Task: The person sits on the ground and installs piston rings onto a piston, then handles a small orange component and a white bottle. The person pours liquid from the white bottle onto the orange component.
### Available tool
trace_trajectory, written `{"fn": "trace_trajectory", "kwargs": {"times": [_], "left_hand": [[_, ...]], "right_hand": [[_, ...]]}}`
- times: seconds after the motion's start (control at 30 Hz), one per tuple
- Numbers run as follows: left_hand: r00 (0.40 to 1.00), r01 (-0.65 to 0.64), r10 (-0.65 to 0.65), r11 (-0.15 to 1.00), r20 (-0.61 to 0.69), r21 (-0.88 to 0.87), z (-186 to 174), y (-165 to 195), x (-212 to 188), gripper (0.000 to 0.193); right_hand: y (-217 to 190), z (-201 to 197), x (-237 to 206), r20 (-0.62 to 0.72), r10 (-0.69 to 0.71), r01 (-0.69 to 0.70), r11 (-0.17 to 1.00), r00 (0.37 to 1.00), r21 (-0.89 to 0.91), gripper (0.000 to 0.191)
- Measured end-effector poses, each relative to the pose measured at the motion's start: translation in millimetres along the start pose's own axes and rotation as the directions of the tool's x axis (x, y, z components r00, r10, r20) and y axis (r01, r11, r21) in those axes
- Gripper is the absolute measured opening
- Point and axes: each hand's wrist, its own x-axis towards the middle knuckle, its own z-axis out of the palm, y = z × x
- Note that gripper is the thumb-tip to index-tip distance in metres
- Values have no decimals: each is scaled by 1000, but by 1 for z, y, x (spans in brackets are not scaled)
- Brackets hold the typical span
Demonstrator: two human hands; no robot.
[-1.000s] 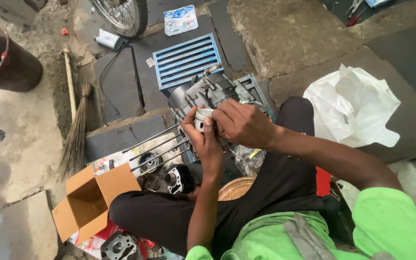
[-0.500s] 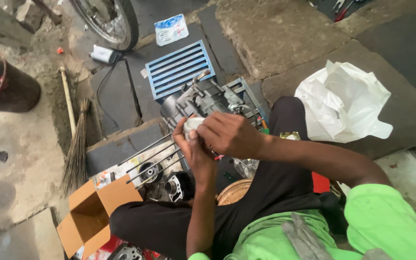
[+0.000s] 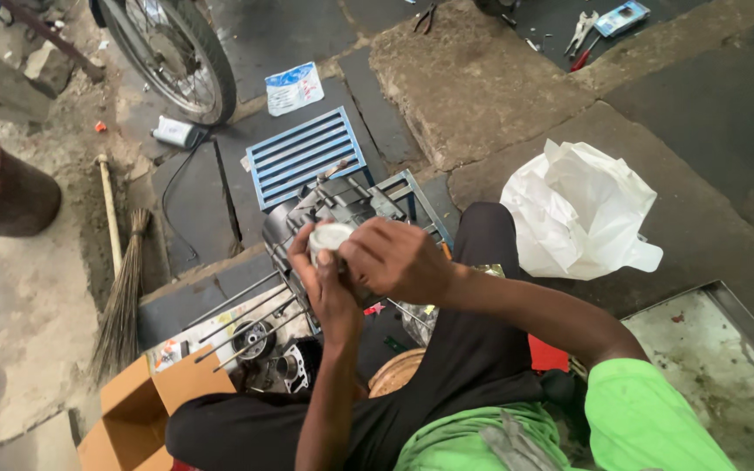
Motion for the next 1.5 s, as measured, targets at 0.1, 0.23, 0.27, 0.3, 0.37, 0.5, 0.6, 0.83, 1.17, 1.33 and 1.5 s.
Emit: {"fn": "trace_trajectory", "kwargs": {"times": [0.1, 0.23, 0.27, 0.3, 0.37, 0.5, 0.6, 0.83, 1.17, 1.33, 1.5], "left_hand": [[999, 41, -37, 992, 40, -117, 19, 13, 7, 53], [995, 53, -27, 963, 98, -263, 45, 26, 10, 53], [995, 44, -17, 961, 100, -274, 50, 28, 9, 53], [994, 36, -7, 958, 105, -284, 55, 30, 9, 53], [993, 41, -3, 950, 122, -309, 62, 35, 9, 53], [990, 93, -45, 921, 132, -378, 68, 42, 7, 55], [992, 80, -39, 928, 120, -365, 69, 45, 6, 57], [993, 94, -53, 900, 106, -426, 64, 45, 10, 58], [997, 55, -18, 863, 77, -503, 58, 34, 5, 54], [997, 56, -17, 850, 79, -524, 55, 29, 4, 54], [999, 21, 7, 847, 51, -530, 52, 26, 0, 52]], "right_hand": [[8, -16, 2, -82, 105, -95, 989, 991, 116, 23], [14, -41, 10, -146, 29, -15, 995, 989, 95, 28], [14, -46, 12, -151, 27, -11, 995, 988, 102, 29], [14, -51, 14, -156, 25, -8, 994, 987, 106, 29], [13, -59, 17, -136, 32, -21, 996, 990, 82, 28], [9, -63, 21, -147, 107, -95, 992, 983, 88, 25], [8, -60, 24, -160, 156, -132, 979, 975, 153, 23], [10, -49, 30, -161, 132, -109, 984, 978, 142, 23], [10, -35, 26, -177, 40, -23, 995, 983, 95, 22], [9, -34, 25, -179, 27, -7, 994, 983, 113, 22], [-4, -37, 24, -162, 63, -48, 994, 985, 96, 23]]}}
